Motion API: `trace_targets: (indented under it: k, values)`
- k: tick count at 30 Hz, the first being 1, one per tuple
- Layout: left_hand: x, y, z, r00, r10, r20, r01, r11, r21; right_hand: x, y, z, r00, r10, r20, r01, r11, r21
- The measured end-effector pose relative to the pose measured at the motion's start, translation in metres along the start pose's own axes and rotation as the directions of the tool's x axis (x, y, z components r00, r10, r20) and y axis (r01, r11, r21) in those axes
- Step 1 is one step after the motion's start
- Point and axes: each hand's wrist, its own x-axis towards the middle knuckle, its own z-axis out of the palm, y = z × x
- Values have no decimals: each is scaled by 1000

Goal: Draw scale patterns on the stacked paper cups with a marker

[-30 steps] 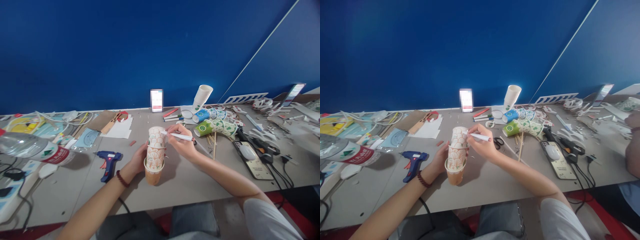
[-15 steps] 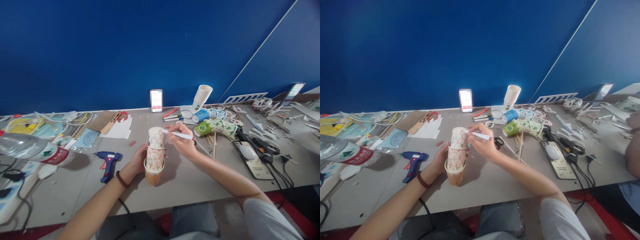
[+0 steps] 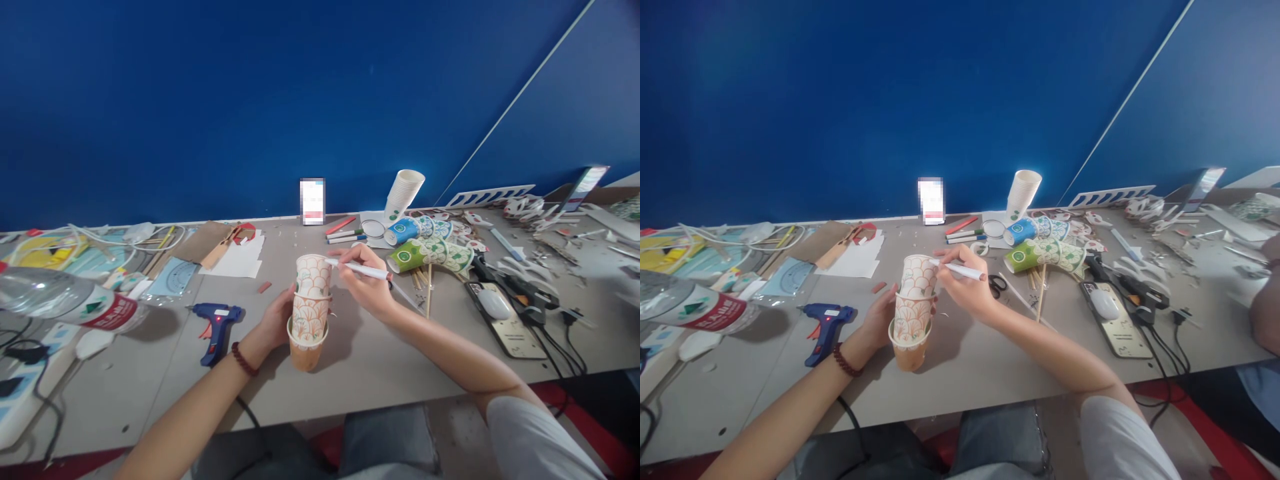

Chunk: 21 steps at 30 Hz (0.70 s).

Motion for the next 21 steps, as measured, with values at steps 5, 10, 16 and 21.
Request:
trace_targets:
  k: [5,10,16,21]
  values:
    - [0,0,0,1000,-1,7,1,1000,-9,0,1,0,1000,-1,5,1,1000,14]
    - [0,0,0,1000,-8,13,8,1000,-23,-1,2,-1,1000,2,8,-2,1000,16]
    - [0,-1,-3,1000,-6,-2,6,1000,-20,0,0,-1,1000,7,10,-7,1000,30]
    - [0,-1,-3,1000,-7,0,7,1000,-18,-1,-3,-2,1000,17,24,-18,998,54]
